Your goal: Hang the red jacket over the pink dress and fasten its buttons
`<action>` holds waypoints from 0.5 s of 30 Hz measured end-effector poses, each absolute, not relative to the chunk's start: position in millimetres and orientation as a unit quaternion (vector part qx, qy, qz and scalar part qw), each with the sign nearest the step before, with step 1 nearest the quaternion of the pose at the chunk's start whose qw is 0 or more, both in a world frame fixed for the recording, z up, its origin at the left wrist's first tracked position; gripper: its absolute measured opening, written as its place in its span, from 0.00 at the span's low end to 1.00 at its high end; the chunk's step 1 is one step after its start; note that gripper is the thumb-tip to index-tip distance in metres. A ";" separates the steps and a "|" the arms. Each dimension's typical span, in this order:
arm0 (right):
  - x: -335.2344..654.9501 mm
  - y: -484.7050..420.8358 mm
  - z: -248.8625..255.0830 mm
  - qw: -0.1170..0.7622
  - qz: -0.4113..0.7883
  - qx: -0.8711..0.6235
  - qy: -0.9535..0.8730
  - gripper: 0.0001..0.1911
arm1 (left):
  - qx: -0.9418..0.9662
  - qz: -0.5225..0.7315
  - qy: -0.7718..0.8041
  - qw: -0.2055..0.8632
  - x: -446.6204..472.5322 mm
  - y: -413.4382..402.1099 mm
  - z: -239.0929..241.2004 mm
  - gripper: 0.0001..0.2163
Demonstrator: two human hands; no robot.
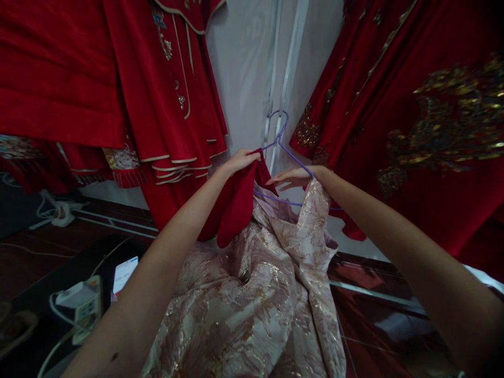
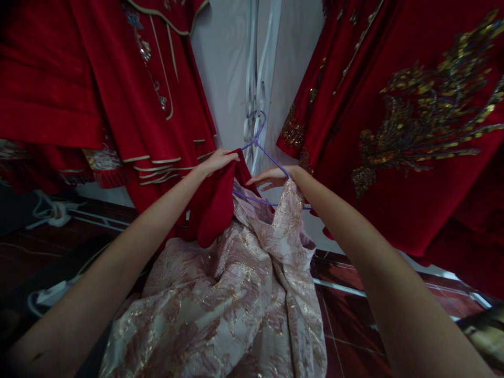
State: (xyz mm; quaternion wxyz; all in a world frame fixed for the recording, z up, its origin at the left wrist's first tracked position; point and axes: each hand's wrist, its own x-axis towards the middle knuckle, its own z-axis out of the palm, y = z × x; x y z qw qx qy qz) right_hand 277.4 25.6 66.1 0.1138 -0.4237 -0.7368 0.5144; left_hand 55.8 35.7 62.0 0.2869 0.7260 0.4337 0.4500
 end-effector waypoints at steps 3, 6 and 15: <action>279.2 26.3 62.9 0.091 0.533 -0.429 -0.724 0.19 | 0.723 0.455 0.436 0.284 56.8 35.0 60.5 0.11; 282.0 31.3 60.2 0.090 0.540 -0.439 -0.713 0.20 | 0.723 0.461 0.426 0.289 57.5 36.8 59.4 0.10; 285.1 48.6 54.4 0.198 0.438 -0.465 -0.744 0.17 | 0.783 0.446 0.415 0.129 58.8 42.3 51.9 0.11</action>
